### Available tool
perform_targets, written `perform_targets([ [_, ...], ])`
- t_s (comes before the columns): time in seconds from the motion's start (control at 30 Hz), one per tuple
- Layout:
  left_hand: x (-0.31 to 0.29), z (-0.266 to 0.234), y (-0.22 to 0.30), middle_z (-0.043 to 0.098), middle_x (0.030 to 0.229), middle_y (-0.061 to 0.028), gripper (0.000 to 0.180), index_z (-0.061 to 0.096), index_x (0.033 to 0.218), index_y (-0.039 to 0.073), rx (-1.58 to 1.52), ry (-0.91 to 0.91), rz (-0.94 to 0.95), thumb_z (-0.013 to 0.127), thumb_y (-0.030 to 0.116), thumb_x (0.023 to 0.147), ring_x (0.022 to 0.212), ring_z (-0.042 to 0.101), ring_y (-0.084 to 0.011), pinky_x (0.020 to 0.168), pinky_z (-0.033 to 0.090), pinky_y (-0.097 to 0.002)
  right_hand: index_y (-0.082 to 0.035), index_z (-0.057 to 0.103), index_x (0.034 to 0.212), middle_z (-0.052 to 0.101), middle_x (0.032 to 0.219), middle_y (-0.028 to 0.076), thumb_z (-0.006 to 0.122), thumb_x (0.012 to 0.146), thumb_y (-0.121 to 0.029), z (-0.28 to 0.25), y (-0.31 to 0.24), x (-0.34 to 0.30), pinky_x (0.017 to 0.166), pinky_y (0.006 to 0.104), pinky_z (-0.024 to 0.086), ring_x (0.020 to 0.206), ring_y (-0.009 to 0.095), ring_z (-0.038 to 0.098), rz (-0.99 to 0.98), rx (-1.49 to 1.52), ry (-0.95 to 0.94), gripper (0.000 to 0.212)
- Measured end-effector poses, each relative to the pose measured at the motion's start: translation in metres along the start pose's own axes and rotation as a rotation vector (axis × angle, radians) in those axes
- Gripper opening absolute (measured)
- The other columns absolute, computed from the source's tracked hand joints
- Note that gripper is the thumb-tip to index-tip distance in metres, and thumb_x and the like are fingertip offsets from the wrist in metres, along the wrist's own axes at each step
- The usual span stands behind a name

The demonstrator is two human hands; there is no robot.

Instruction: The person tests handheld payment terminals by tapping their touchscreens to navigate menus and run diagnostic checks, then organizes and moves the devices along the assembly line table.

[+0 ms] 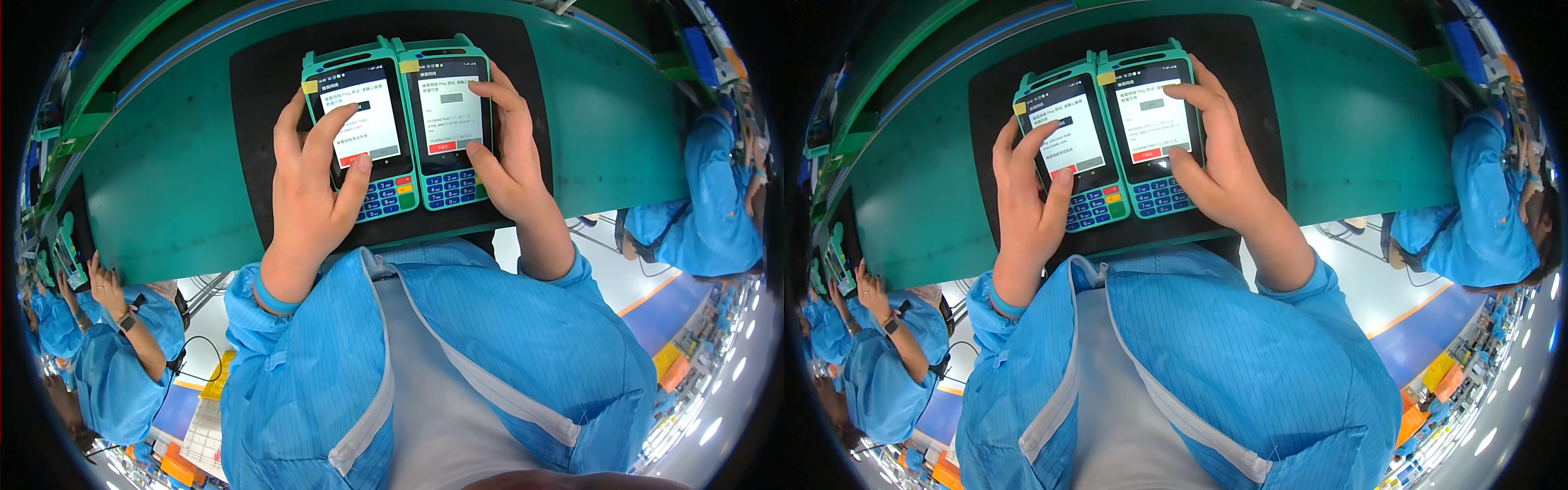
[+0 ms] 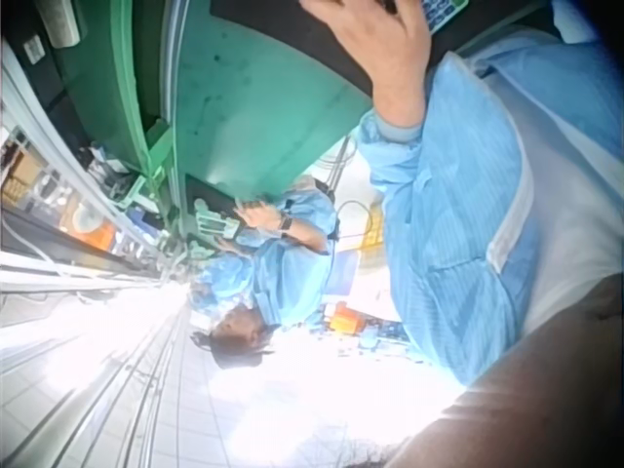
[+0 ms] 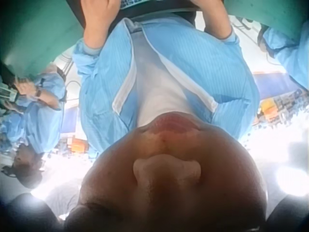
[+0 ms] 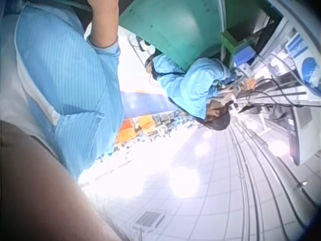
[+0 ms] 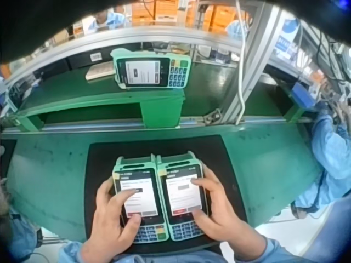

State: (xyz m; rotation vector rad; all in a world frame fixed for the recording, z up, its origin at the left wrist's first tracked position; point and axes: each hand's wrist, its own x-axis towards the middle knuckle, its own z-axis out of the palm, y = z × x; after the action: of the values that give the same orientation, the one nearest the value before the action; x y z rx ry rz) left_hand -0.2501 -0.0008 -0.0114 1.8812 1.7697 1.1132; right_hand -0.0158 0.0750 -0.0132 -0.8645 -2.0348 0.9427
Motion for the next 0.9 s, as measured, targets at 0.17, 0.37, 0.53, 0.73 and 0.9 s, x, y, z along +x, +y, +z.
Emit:
perform_targets([
  [0.17, 0.003, 0.002, 0.001, 0.036, 0.139, -0.0279, 0.042, 0.055, 0.129, 0.009, 0.013, 0.010, 0.032, 0.061, 0.024, 0.090, 0.102, 0.063, -0.0347, 0.085, 0.053, -0.0414, -0.008, 0.037, 0.135, 0.023, 0.153, 0.028, 0.053, 0.079, 0.001, -0.002, 0.000, 0.000, 0.112, 0.0465, 0.028, 0.140, 0.041, 0.030, -0.002, 0.022, 0.003, 0.059],
  [0.37, 0.005, 0.007, 0.010, 0.036, 0.139, -0.0279, 0.042, 0.055, 0.128, 0.009, 0.066, -0.024, 0.026, 0.061, 0.025, 0.089, 0.104, 0.062, -0.0352, 0.085, 0.053, -0.0418, -0.008, 0.036, 0.136, 0.023, 0.153, 0.028, 0.053, 0.079, 0.000, -0.014, 0.003, -0.004, 0.112, 0.0470, 0.027, 0.140, 0.042, 0.029, 0.005, 0.007, 0.006, 0.060],
  [0.53, 0.008, 0.013, 0.018, 0.036, 0.139, -0.0276, 0.043, 0.056, 0.128, 0.009, 0.049, -0.015, 0.018, 0.062, 0.025, 0.089, 0.105, 0.061, -0.0343, 0.084, 0.053, -0.0408, -0.008, 0.036, 0.136, 0.023, 0.153, 0.028, 0.053, 0.079, 0.000, -0.023, 0.006, -0.006, 0.112, 0.0473, 0.026, 0.141, 0.042, 0.028, 0.004, 0.024, 0.008, 0.060],
  [0.73, 0.011, 0.022, 0.025, 0.036, 0.139, -0.0270, 0.043, 0.055, 0.128, 0.010, 0.061, -0.018, 0.033, 0.062, 0.026, 0.089, 0.100, 0.063, -0.0310, 0.082, 0.053, -0.0394, -0.008, 0.036, 0.136, 0.023, 0.153, 0.028, 0.052, 0.079, 0.000, -0.034, 0.011, -0.009, 0.112, 0.0469, 0.026, 0.140, 0.042, 0.029, 0.002, 0.022, 0.006, 0.059],
  [0.9, 0.015, 0.027, 0.034, 0.036, 0.139, -0.0265, 0.043, 0.056, 0.128, 0.010, 0.067, -0.013, 0.039, 0.062, 0.025, 0.089, 0.099, 0.063, -0.0300, 0.081, 0.053, -0.0386, -0.008, 0.036, 0.136, 0.023, 0.153, 0.028, 0.052, 0.079, 0.001, -0.043, 0.012, -0.010, 0.112, 0.0465, 0.027, 0.140, 0.041, 0.029, 0.009, 0.039, 0.005, 0.060],
])
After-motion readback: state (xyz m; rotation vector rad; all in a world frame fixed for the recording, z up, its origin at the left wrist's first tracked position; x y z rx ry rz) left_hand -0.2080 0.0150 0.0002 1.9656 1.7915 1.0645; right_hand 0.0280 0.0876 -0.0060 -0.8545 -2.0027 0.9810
